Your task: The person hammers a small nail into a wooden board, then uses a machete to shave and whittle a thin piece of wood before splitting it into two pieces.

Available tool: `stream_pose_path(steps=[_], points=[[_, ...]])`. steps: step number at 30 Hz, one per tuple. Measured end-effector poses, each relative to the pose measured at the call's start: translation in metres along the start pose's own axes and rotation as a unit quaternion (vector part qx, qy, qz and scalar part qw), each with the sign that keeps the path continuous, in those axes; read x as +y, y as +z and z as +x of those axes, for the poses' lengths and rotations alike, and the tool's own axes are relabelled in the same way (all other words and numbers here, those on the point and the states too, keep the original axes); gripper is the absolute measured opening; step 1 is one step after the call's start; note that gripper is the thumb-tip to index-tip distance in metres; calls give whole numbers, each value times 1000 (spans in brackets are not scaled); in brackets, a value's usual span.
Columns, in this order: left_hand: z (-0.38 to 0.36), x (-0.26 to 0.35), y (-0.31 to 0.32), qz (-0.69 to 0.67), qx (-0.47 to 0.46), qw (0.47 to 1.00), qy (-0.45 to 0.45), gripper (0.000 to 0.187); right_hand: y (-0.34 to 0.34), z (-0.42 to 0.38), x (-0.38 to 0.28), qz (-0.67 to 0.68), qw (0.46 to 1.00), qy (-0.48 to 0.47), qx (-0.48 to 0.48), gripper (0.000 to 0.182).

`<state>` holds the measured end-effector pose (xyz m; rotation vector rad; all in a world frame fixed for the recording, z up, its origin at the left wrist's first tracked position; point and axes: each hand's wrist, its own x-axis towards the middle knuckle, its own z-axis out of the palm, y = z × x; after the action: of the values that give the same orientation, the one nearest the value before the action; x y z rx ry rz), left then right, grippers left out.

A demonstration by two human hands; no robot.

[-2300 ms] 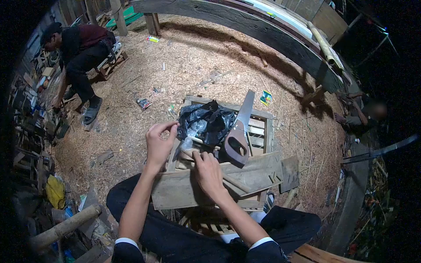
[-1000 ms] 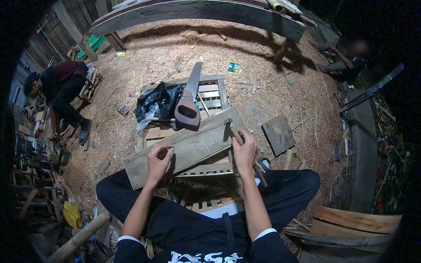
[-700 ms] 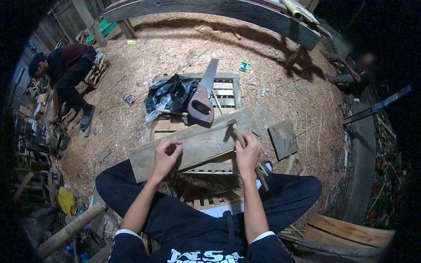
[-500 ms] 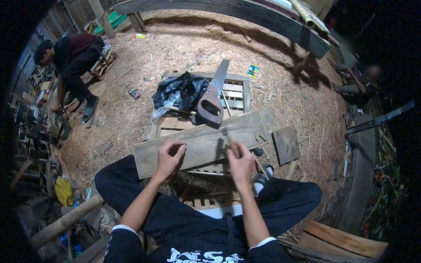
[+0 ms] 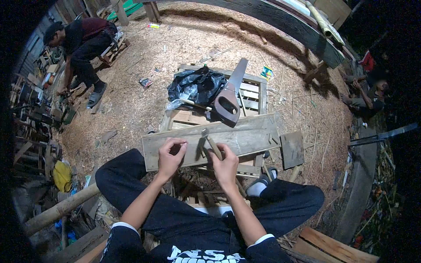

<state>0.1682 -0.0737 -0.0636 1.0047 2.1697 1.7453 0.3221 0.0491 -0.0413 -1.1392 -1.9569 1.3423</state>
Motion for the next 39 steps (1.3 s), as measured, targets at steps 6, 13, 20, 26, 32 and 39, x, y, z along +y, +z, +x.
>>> stream_pose_path(steps=[6,13,20,26,32,39], points=[[-7,1,5,14,-61,998,-11,11,-14,-1,22,-29,999,-11,26,26],[-9,3,11,51,-83,992,84,12,-20,-3,21,-9,1000,7,0,33],[-11,12,12,-36,-74,994,-75,14,-28,-2,15,11,999,10,-48,30],[-10,10,11,62,-80,995,18,14,-31,-3,26,48,997,19,-49,28],[-11,8,11,173,-75,980,67,11,-36,-6,27,28,998,30,-56,29],[-11,15,13,151,-100,982,53,10,-36,-9,23,28,998,31,-56,28]])
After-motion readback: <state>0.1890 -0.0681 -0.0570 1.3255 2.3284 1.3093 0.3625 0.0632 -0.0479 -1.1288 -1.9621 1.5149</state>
